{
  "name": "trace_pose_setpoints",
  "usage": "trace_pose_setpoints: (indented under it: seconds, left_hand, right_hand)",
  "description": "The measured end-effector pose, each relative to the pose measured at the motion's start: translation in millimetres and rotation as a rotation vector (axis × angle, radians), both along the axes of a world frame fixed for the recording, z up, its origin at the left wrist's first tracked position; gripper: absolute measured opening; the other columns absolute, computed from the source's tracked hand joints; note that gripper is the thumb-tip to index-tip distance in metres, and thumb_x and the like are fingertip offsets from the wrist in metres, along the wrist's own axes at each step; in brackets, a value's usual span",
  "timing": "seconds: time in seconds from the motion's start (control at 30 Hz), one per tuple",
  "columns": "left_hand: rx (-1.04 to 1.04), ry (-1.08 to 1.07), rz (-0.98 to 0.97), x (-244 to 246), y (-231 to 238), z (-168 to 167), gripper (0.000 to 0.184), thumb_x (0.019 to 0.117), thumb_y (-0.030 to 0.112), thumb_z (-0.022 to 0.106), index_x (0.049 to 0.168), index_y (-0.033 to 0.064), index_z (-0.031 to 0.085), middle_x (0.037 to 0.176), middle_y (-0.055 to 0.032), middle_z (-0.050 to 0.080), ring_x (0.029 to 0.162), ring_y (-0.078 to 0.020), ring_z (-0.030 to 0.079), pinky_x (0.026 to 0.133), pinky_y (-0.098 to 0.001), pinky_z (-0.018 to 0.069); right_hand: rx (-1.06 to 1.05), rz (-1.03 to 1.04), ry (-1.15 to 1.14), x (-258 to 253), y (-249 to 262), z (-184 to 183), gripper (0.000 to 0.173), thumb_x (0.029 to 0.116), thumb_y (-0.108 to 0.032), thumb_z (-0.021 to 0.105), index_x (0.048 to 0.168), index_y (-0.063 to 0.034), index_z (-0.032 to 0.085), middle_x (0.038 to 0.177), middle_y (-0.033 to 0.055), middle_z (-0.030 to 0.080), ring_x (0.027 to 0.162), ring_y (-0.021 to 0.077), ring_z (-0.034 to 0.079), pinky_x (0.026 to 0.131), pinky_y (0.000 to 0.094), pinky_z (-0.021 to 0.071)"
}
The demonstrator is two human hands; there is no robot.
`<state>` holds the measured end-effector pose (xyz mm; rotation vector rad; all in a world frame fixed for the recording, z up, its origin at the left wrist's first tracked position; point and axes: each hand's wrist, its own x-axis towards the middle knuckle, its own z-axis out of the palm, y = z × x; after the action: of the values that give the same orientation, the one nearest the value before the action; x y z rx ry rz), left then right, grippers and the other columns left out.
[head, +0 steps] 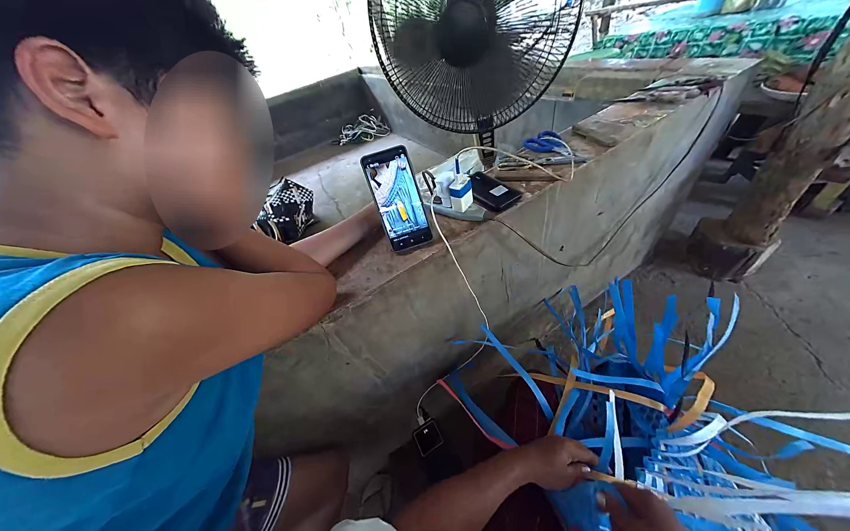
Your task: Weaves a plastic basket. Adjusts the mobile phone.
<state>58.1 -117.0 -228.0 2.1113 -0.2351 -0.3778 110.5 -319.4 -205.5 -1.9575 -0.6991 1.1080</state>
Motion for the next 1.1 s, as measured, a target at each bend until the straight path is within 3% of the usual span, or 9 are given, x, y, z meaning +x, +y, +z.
trace_pose_setpoints:
  seconds: [0.13, 0.27, 0.43, 0.6, 0.7, 0.77, 0.9, 1.0, 1.1]
  left_hand:
    - [-0.011, -0.030, -0.055, 1, -3, 2, 0.023, 0.0985, -0.004, 0.049, 0.105, -0.0187, 0.065, 0.109, -0.0336, 0.064, 0.108, -0.0441, 0.062, 0.100, -0.0534, 0.0465]
    - [0.058, 0.009, -0.029, -3, -4, 4, 0.032, 0.1000, 0.011, 0.062, 0.117, -0.0152, 0.064, 0.120, -0.0329, 0.061, 0.116, -0.0445, 0.060, 0.104, -0.0548, 0.0456]
    - [0.031, -0.101, -0.050, -3, -10, -4, 0.028, 0.1003, 0.013, 0.063, 0.105, -0.0144, 0.066, 0.109, -0.0311, 0.062, 0.105, -0.0428, 0.062, 0.097, -0.0532, 0.0488]
    - [0.079, -0.107, -0.006, 3, -20, -4, 0.032, 0.1050, 0.015, 0.054, 0.101, -0.0140, 0.067, 0.104, -0.0294, 0.064, 0.104, -0.0413, 0.064, 0.097, -0.0523, 0.0492]
    - [0.134, -0.066, 0.087, 2, -24, -2, 0.032, 0.1042, 0.014, 0.053, 0.101, -0.0139, 0.068, 0.103, -0.0299, 0.065, 0.103, -0.0422, 0.064, 0.096, -0.0543, 0.0494]
    - [0.181, -0.030, 0.130, 2, -28, 1, 0.031, 0.1038, 0.014, 0.052, 0.103, -0.0128, 0.068, 0.108, -0.0296, 0.065, 0.106, -0.0426, 0.064, 0.096, -0.0562, 0.0494]
    - [0.244, -0.093, 0.140, 3, -32, -2, 0.028, 0.1019, 0.014, 0.056, 0.102, -0.0107, 0.069, 0.108, -0.0285, 0.066, 0.106, -0.0426, 0.065, 0.094, -0.0576, 0.0512]
    - [0.206, -0.104, 0.050, 7, -24, -1, 0.025, 0.1019, 0.011, 0.058, 0.103, -0.0124, 0.069, 0.107, -0.0297, 0.065, 0.106, -0.0432, 0.065, 0.095, -0.0565, 0.0508]
    - [0.077, 0.051, -0.029, 13, -10, 3, 0.029, 0.1057, 0.009, 0.052, 0.112, -0.0145, 0.068, 0.111, -0.0306, 0.067, 0.111, -0.0404, 0.065, 0.103, -0.0531, 0.0472]
  right_hand:
    - [0.084, -0.124, -0.301, 24, 8, 11, 0.033, 0.1016, -0.018, 0.061, 0.108, 0.0134, 0.068, 0.093, 0.0311, 0.068, 0.089, 0.0448, 0.067, 0.086, 0.0640, 0.0499]
    - [0.242, -0.234, -0.193, 19, -6, -4, 0.028, 0.0981, -0.010, 0.062, 0.110, 0.0148, 0.063, 0.094, 0.0244, 0.067, 0.084, 0.0269, 0.065, 0.080, 0.0462, 0.0542]
    - [0.220, -0.267, -0.138, 15, -43, -42, 0.031, 0.1040, -0.013, 0.051, 0.113, 0.0162, 0.057, 0.092, 0.0199, 0.063, 0.081, 0.0185, 0.060, 0.076, 0.0382, 0.0517]
    - [0.091, -0.119, -0.592, 35, -39, -55, 0.028, 0.1000, -0.014, 0.062, 0.104, 0.0127, 0.069, 0.096, 0.0299, 0.071, 0.097, 0.0502, 0.068, 0.096, 0.0672, 0.0463]
    - [0.020, -0.066, -0.761, 49, -38, -58, 0.027, 0.0947, -0.018, 0.070, 0.099, 0.0092, 0.072, 0.106, 0.0332, 0.069, 0.109, 0.0564, 0.062, 0.098, 0.0713, 0.0420]
    - [0.006, -0.051, -0.743, 51, -34, -52, 0.028, 0.0934, -0.019, 0.072, 0.098, 0.0085, 0.072, 0.107, 0.0329, 0.068, 0.107, 0.0540, 0.063, 0.094, 0.0687, 0.0456]
    - [0.191, -0.120, -0.482, 34, -14, -38, 0.034, 0.0951, -0.010, 0.069, 0.122, 0.0113, 0.067, 0.105, 0.0290, 0.071, 0.093, 0.0416, 0.070, 0.088, 0.0571, 0.0556]
    - [0.465, -0.263, -0.449, 25, -11, -46, 0.020, 0.0873, 0.000, 0.071, 0.101, 0.0151, 0.069, 0.099, 0.0290, 0.067, 0.083, 0.0300, 0.069, 0.078, 0.0424, 0.0603]
    - [0.616, -0.210, -0.622, 12, -16, -61, 0.011, 0.0871, 0.001, 0.069, 0.089, 0.0116, 0.072, 0.096, 0.0266, 0.069, 0.090, 0.0311, 0.070, 0.085, 0.0401, 0.0589]
